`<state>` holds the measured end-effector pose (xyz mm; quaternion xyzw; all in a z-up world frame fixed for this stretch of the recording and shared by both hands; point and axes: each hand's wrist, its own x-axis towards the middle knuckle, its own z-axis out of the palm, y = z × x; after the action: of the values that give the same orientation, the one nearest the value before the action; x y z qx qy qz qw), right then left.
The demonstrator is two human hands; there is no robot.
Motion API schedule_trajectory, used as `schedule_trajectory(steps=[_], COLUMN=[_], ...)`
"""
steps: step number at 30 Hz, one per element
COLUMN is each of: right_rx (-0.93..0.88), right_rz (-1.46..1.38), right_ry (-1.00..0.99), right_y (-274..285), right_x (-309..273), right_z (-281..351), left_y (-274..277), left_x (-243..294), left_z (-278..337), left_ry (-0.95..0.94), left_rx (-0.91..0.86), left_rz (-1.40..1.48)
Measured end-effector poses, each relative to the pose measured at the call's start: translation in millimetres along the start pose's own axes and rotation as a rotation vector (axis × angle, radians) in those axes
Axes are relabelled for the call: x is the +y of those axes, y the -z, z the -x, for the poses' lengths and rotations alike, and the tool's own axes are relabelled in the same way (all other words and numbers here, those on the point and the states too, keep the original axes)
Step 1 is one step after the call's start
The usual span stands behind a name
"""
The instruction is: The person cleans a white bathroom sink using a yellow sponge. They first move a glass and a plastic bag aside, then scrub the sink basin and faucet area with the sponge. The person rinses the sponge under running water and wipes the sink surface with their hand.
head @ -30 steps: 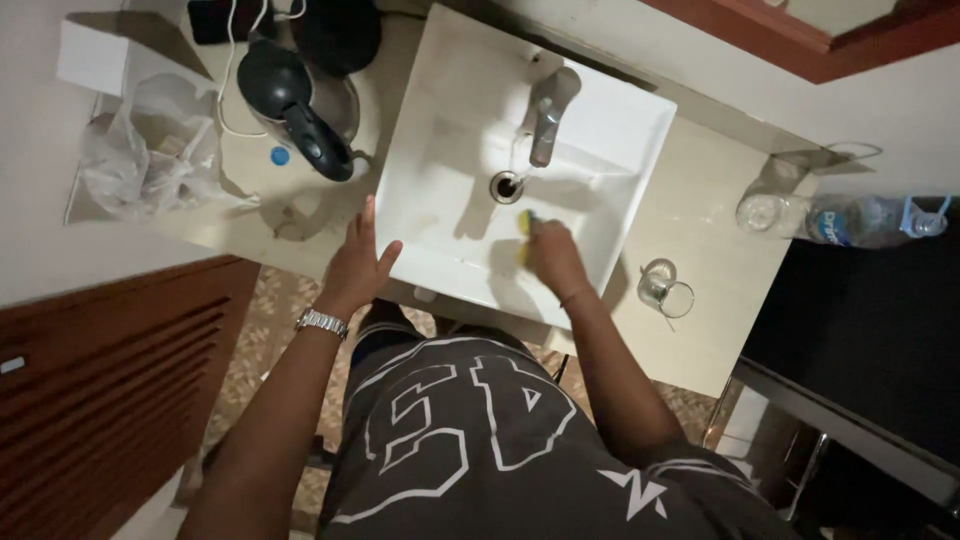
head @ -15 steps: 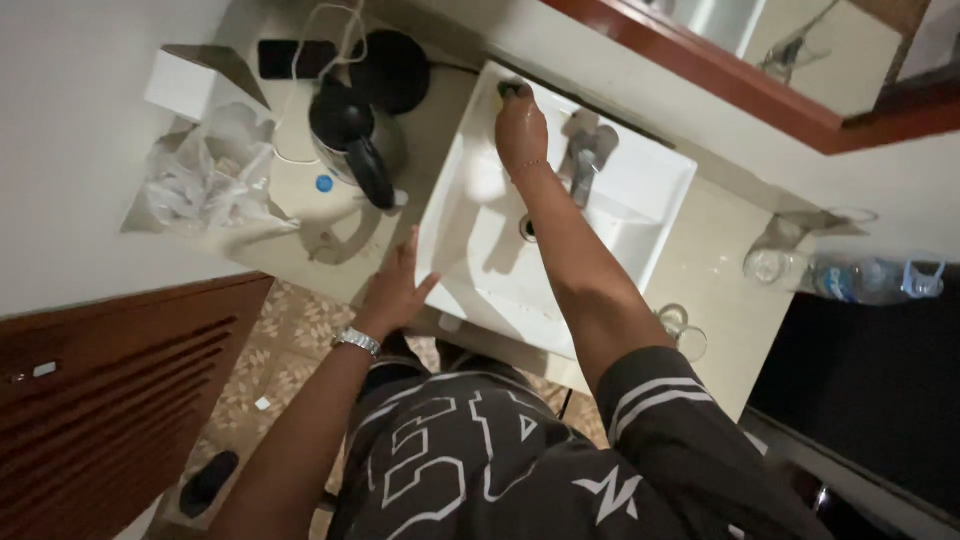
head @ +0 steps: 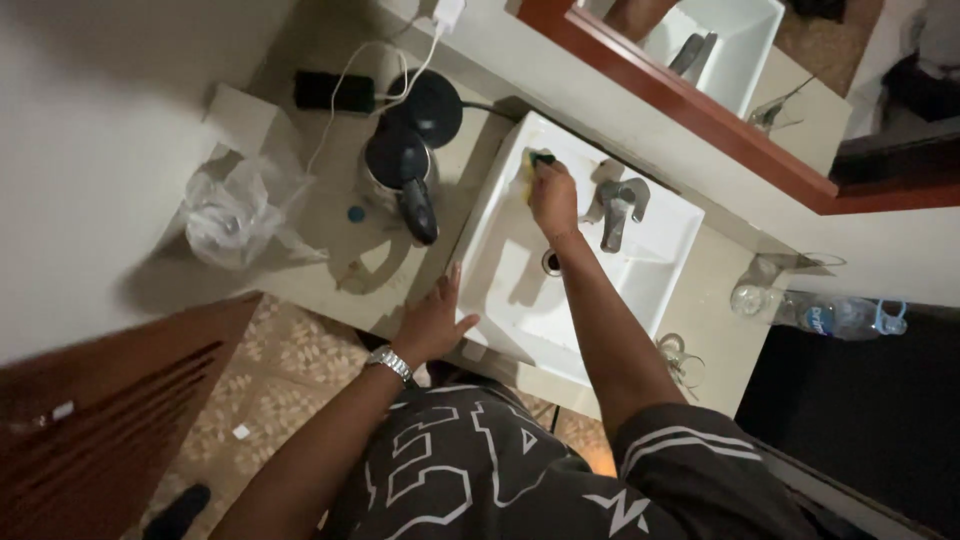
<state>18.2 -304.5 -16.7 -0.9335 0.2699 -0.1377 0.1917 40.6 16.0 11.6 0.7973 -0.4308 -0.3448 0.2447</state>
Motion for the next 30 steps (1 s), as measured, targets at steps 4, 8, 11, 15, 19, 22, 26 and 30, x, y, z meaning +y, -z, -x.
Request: schedule_trajectory(steps=[4, 8, 11, 15, 19, 22, 26, 30], right_rx=[0.292, 0.436, 0.243, 0.128, 0.053, -0.046, -0.062, -0.152], right_rz=[-0.081, 0.062, 0.157, 0.215, 0.137, 0.011, -0.369, -0.634], right_ry=[-0.194, -0.128, -0.107, -0.055, 0.004, -0.079, -0.229, -0.430], right_y=[-23, -36, -25, -28, -27, -37, -39, -20], right_x=[17, 13, -16, 8, -3, -19, -56, -104], right_z=[-34, -66, -70, -44, -15, 28, 108, 163], left_y=[15, 10, -4, 21, 26, 18, 23, 27], left_x=[2, -9, -23, -7, -4, -12, -12, -13], left_z=[-2, -4, -6, -4, -6, -8, -11, -12], left_ry=[0.019, -0.012, -0.145, -0.110, -0.091, -0.099, -0.115, -0.138], left_rx=[-0.153, -0.200, -0.099, -0.177, -0.235, -0.261, -0.282, -0.341], left_rz=[-0.021, -0.093, -0.067, -0.159, -0.242, -0.252, -0.173, -0.274])
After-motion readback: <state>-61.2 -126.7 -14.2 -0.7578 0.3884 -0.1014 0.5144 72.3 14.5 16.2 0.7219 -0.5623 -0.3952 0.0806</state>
